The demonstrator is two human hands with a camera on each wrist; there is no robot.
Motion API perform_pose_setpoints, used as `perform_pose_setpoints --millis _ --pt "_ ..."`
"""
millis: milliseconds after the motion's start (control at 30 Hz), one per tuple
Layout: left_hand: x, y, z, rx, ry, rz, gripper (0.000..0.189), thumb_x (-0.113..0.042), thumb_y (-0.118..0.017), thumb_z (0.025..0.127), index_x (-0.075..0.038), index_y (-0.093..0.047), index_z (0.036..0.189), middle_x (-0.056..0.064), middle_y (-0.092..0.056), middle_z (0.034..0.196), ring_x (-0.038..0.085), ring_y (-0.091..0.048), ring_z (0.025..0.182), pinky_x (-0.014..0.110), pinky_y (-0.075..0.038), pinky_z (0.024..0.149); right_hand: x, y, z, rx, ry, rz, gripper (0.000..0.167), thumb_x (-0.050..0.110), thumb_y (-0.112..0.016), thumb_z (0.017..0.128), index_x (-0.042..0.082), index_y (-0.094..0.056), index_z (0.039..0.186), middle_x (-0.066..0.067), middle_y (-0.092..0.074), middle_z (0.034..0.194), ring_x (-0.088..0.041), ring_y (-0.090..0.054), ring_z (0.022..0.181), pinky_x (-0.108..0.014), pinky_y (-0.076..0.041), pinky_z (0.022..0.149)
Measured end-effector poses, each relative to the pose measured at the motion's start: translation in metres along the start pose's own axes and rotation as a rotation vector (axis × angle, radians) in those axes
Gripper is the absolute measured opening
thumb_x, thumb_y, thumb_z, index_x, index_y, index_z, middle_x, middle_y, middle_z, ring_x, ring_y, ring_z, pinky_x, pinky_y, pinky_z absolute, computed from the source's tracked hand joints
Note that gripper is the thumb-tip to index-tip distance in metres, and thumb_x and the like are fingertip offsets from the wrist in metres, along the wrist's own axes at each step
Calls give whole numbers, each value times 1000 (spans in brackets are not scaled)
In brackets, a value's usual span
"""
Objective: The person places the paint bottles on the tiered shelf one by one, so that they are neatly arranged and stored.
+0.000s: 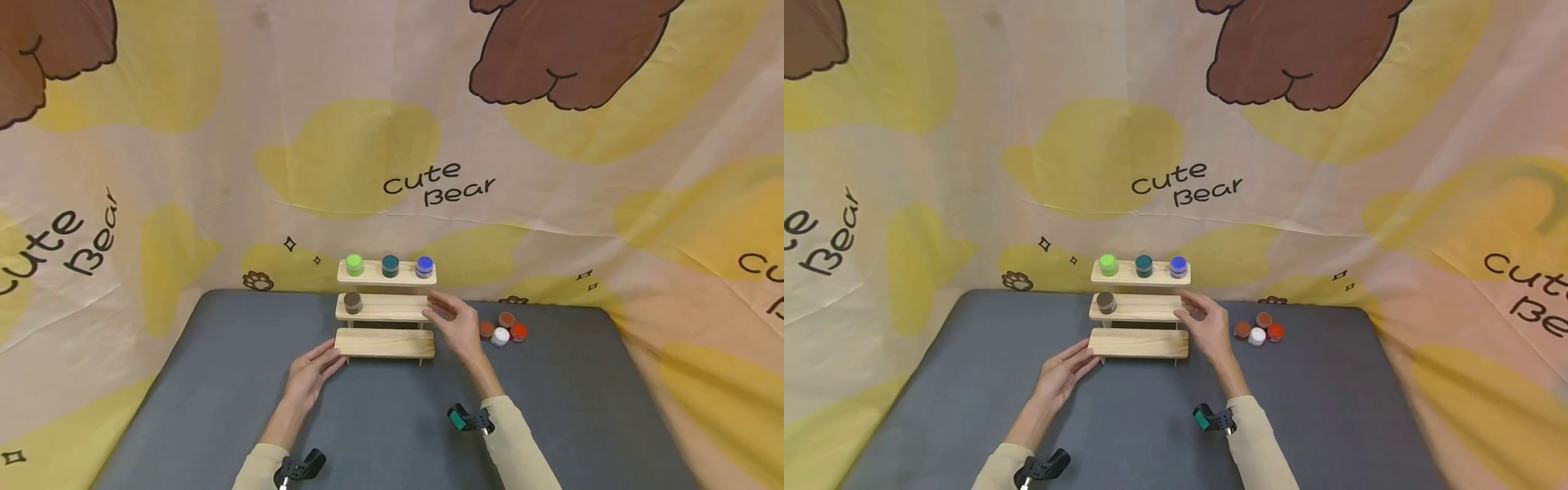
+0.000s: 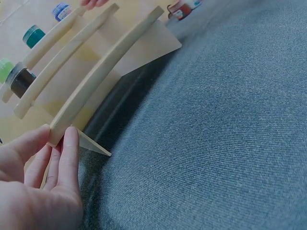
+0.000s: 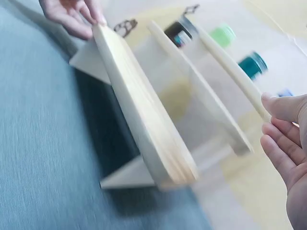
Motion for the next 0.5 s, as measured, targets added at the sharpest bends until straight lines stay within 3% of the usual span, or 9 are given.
perform_pose_setpoints --millis 133,367,500 --pt "-1 0 0 2 2 6 48 7 -62 92 13 -47 137 27 -54 133 19 -70 95 33 -57 97 -13 20 -5 -44 -26 -18 41 -9 -72 83 -15 -60 122 -33 -61 118 -50 -60 108 -53 -56 95" --pt "-1 0 -1 -11 5 -1 47 9 -62 91 13 -49 135 30 -51 136 21 -70 96 35 -58 96 -69 59 -15 -110 -60 -53 45 0 -77 81 -5 -64 124 -25 -65 119 -38 -64 107 -24 -58 91" --pt "-1 0 -2 -10 4 -1 46 9 -62 91 13 -49 135 30 -51 135 21 -69 96 35 -58 96 -69 77 -24 -135 -99 -93 45 -2 -77 81 -8 -63 124 -27 -64 118 -29 -68 103 -21 -60 87"
Point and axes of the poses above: each hand's wrist, its own z-axis towards the middle knuckle, its own y-axis out of the back of the hand, x = y × z, the point moved 7 cm from there along z, towards the middle knuckle
